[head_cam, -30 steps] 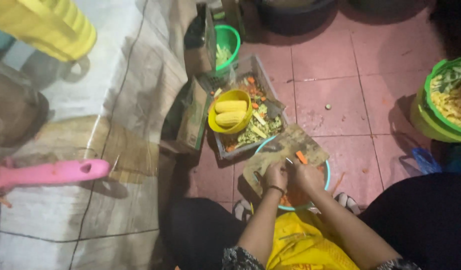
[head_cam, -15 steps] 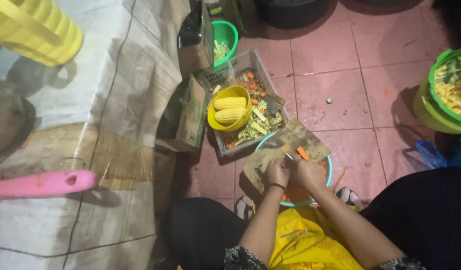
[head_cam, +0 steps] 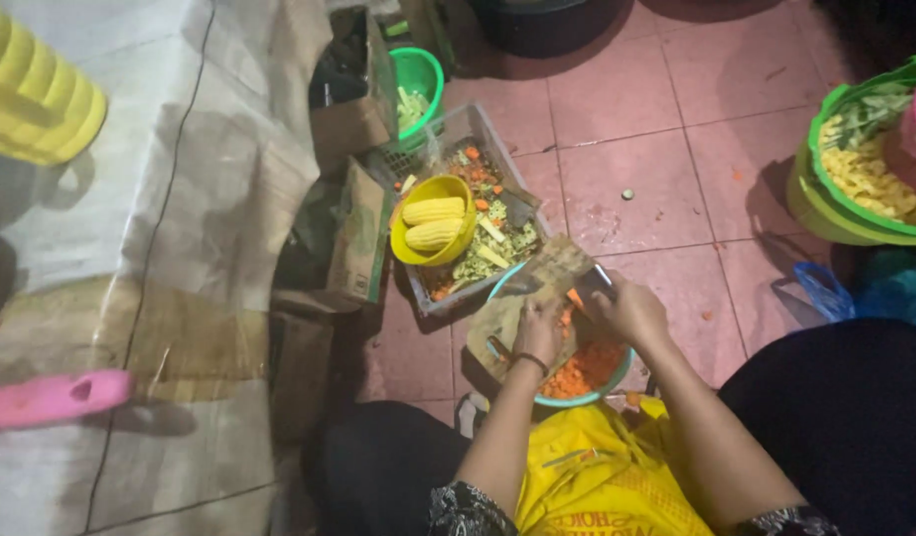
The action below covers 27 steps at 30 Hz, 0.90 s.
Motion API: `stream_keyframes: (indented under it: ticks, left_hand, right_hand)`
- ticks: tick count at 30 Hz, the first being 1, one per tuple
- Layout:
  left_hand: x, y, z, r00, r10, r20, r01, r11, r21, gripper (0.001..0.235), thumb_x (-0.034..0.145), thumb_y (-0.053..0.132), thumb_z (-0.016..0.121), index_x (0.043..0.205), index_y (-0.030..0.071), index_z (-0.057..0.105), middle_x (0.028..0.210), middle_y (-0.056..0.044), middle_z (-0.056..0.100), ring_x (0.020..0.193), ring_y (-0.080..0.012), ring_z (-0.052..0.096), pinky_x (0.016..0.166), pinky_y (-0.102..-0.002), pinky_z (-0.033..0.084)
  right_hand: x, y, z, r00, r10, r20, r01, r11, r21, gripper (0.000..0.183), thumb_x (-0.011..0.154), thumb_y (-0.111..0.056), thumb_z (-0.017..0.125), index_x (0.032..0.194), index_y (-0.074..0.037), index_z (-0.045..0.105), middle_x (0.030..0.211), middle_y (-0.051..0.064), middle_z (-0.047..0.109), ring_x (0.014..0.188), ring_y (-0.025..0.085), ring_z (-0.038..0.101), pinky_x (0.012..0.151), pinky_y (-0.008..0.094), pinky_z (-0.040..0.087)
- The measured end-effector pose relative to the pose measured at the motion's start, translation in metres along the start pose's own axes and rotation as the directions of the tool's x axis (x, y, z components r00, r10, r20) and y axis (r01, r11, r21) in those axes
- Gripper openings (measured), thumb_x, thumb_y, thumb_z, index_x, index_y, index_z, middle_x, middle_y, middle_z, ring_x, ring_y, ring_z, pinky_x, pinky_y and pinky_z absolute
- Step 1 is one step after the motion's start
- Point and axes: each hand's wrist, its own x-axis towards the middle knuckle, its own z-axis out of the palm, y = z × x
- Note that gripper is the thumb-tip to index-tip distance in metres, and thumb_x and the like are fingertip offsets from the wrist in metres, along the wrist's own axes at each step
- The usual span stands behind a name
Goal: Peel and chop carrots into small pieces using a vegetable peeler and a knife on a wooden board.
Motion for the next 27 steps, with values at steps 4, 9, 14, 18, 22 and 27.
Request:
stream_keyframes:
  ticks: [4,9,14,18,22,27]
  left_hand:
    - [-0.003,-0.015,0.048,0.989,0.131,-0.067,-0.136,0.986,-0.092,0.028,0.089,0.004,0.062,0.114,0.010,0.073,0.113,-0.024,0.062,0.103,-0.0436,0.063,0.090,-0.050,0.053]
    - [-0.025,0.018,0.050,0.992,0.082,0.099,-0.064,0.982,-0.180,0.024,0.085,0.005,0.062,0.107,0.007,0.072,0.111,-0.021,0.067,0.095,-0.0443,0.066,0.083,-0.050,0.053]
    - [-0.003,0.014,0.044,0.990,0.020,-0.137,-0.027,0.998,-0.051,0.015,0.089,0.008,0.063,0.101,0.010,0.073,0.103,-0.020,0.068,0.094,-0.0402,0.066,0.083,-0.049,0.054]
    - [-0.001,0.006,0.030,0.995,-0.083,-0.055,0.077,0.992,-0.100,0.013,0.086,0.007,0.063,0.098,0.007,0.067,0.102,-0.019,0.068,0.098,-0.0391,0.066,0.086,-0.050,0.054]
    - [0.004,0.020,0.028,0.999,0.029,-0.025,-0.028,0.998,0.058,0.016,0.089,0.007,0.062,0.103,0.009,0.069,0.109,-0.017,0.067,0.106,-0.0372,0.064,0.091,-0.048,0.053]
    - [0.031,0.011,0.021,0.960,0.273,0.054,-0.277,0.955,0.105,0.038,0.080,0.000,0.058,0.113,0.013,0.073,0.125,-0.008,0.068,0.116,-0.0343,0.058,0.097,-0.044,0.051]
  right_hand:
    - [0.006,0.019,-0.007,0.993,0.116,-0.021,-0.115,0.992,0.041,0.051,0.087,-0.040,0.068,0.136,-0.027,0.063,0.107,0.019,0.075,0.099,0.040,0.071,0.085,0.051,0.056]
    - [0.010,0.022,-0.012,0.989,0.141,-0.046,-0.139,0.989,0.042,0.047,0.088,-0.040,0.068,0.132,-0.024,0.063,0.104,0.019,0.075,0.098,0.040,0.072,0.084,0.052,0.057]
    - [0.005,0.018,-0.014,0.987,0.159,-0.010,-0.159,0.986,-0.052,0.038,0.092,-0.035,0.065,0.127,-0.020,0.065,0.101,0.019,0.076,0.096,0.040,0.072,0.083,0.053,0.056]
    - [0.009,0.016,-0.003,0.986,0.159,0.051,-0.153,0.983,-0.106,0.033,0.093,-0.037,0.064,0.120,-0.018,0.068,0.102,0.017,0.076,0.097,0.039,0.073,0.083,0.052,0.057]
    - [0.013,0.026,0.017,0.991,0.126,0.048,-0.120,0.987,-0.111,0.038,0.089,-0.035,0.065,0.125,-0.021,0.066,0.100,0.017,0.076,0.097,0.037,0.073,0.081,0.052,0.058]
    - [0.008,0.027,0.026,0.972,0.158,0.174,-0.123,0.972,-0.199,0.038,0.096,-0.050,0.062,0.122,-0.022,0.069,0.106,0.018,0.075,0.103,0.038,0.073,0.086,0.051,0.057]
